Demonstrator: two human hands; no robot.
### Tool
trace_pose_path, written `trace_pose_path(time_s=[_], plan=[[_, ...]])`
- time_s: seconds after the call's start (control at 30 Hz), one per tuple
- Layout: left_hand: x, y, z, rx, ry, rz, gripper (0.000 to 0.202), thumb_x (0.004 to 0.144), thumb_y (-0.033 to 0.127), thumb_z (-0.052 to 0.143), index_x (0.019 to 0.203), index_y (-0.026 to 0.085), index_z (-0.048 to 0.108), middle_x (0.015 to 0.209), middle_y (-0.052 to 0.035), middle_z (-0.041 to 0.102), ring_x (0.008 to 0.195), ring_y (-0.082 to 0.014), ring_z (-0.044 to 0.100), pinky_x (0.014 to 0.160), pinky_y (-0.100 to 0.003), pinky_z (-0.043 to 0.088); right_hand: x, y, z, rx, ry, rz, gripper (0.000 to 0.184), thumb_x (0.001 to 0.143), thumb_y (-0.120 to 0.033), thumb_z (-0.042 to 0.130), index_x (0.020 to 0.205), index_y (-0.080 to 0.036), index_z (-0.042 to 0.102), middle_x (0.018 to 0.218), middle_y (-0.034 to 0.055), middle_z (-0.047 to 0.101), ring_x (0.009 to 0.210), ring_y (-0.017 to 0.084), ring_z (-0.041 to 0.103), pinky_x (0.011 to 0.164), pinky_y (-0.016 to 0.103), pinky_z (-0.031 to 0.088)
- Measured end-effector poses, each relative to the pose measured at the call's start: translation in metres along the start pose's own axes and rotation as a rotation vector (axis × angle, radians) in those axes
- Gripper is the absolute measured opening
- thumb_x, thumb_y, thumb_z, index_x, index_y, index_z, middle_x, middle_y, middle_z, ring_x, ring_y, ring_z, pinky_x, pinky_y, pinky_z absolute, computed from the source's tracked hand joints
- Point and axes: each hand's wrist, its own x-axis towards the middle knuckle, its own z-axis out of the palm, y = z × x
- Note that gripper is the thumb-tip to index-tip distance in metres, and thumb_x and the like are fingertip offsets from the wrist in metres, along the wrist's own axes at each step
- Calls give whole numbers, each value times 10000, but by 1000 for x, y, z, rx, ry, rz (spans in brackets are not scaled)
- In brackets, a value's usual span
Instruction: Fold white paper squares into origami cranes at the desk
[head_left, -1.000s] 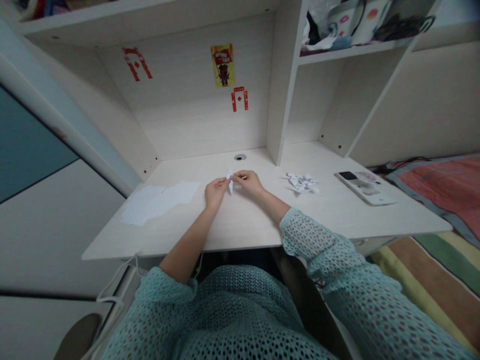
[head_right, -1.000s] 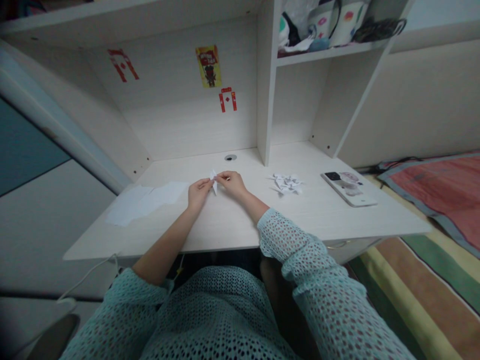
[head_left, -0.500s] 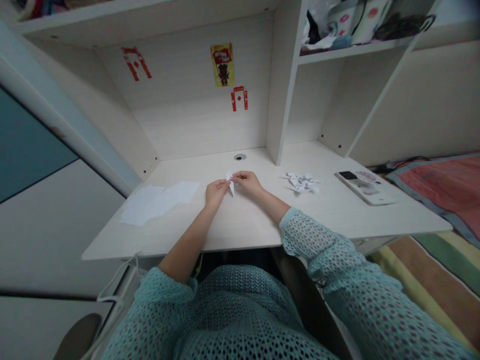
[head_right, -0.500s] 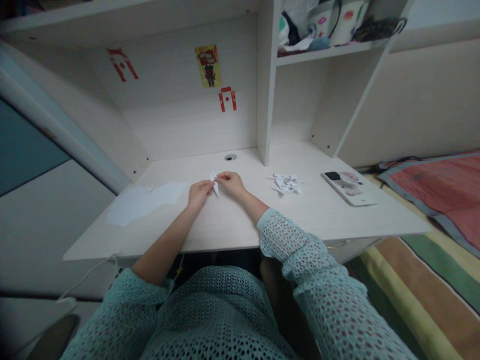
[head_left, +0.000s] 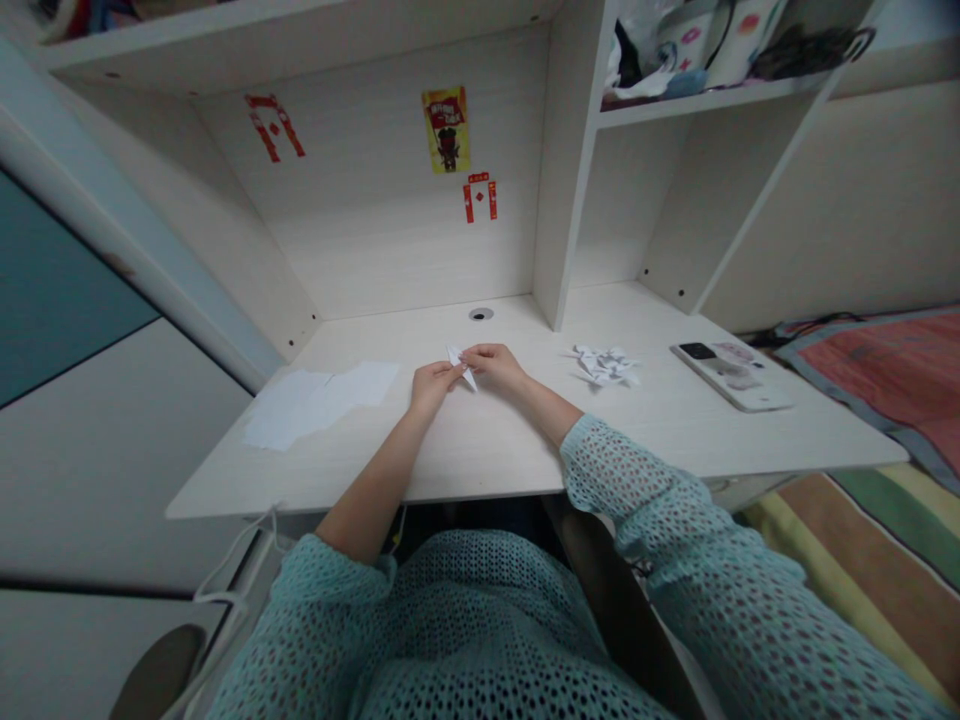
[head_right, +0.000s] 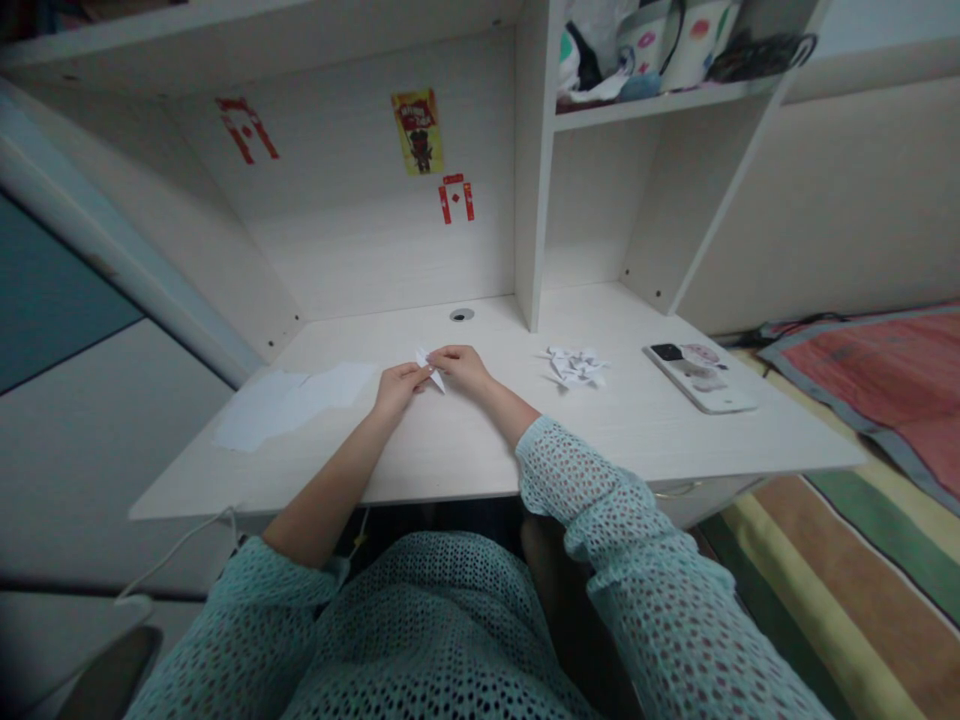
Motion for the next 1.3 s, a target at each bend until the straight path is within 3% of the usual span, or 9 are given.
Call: trace_pose_path(time_s=[0.17, 0.5, 0.8, 1.1, 1.3], plan=[[0, 0, 0, -11, -31, -26, 284, 581, 441, 717, 656, 171, 677, 669, -44, 659, 585, -121, 557, 518, -225, 395, -4, -4, 1, -14, -40, -49, 268, 592, -412, 707, 663, -154, 686, 652, 24, 644, 612, 122, 520, 604, 255, 386], [-4, 6, 1, 103, -109, 33, 313, 585, 458, 705, 611, 154, 634, 497, 18, 527, 438, -65, 373, 454, -221, 258, -5, -6, 0, -40, 14, -75, 269, 566, -403, 720, 598, -143, 659, 580, 8, 600, 559, 104, 475, 582, 254, 358], [-9, 12, 6, 94, -124, 8, 343, 575, 483, 715, 564, 158, 608, 496, -18, 562, 465, -92, 423, 465, -235, 261, -6, -9, 1, 39, 73, -19, 296, 528, -423, 737, 597, -143, 671, 616, 27, 630, 595, 123, 512, 601, 263, 383], [-9, 4, 8, 67, -191, 23, 342, 562, 465, 724, 567, 146, 601, 542, -16, 573, 480, -86, 428, 484, -228, 273, -5, -5, 1, 26, 113, -36, 312, 537, -420, 744, 672, -142, 702, 710, 59, 679, 642, 139, 553, 624, 268, 413], [-9, 4, 11, 48, -211, 7, 363, 604, 503, 691, 669, 148, 654, 622, -42, 622, 530, -110, 498, 510, -232, 315, -7, -11, 1, -8, 162, -42, 354, 556, -468, 723, 667, -133, 693, 704, 74, 674, 644, 157, 560, 584, 270, 417]])
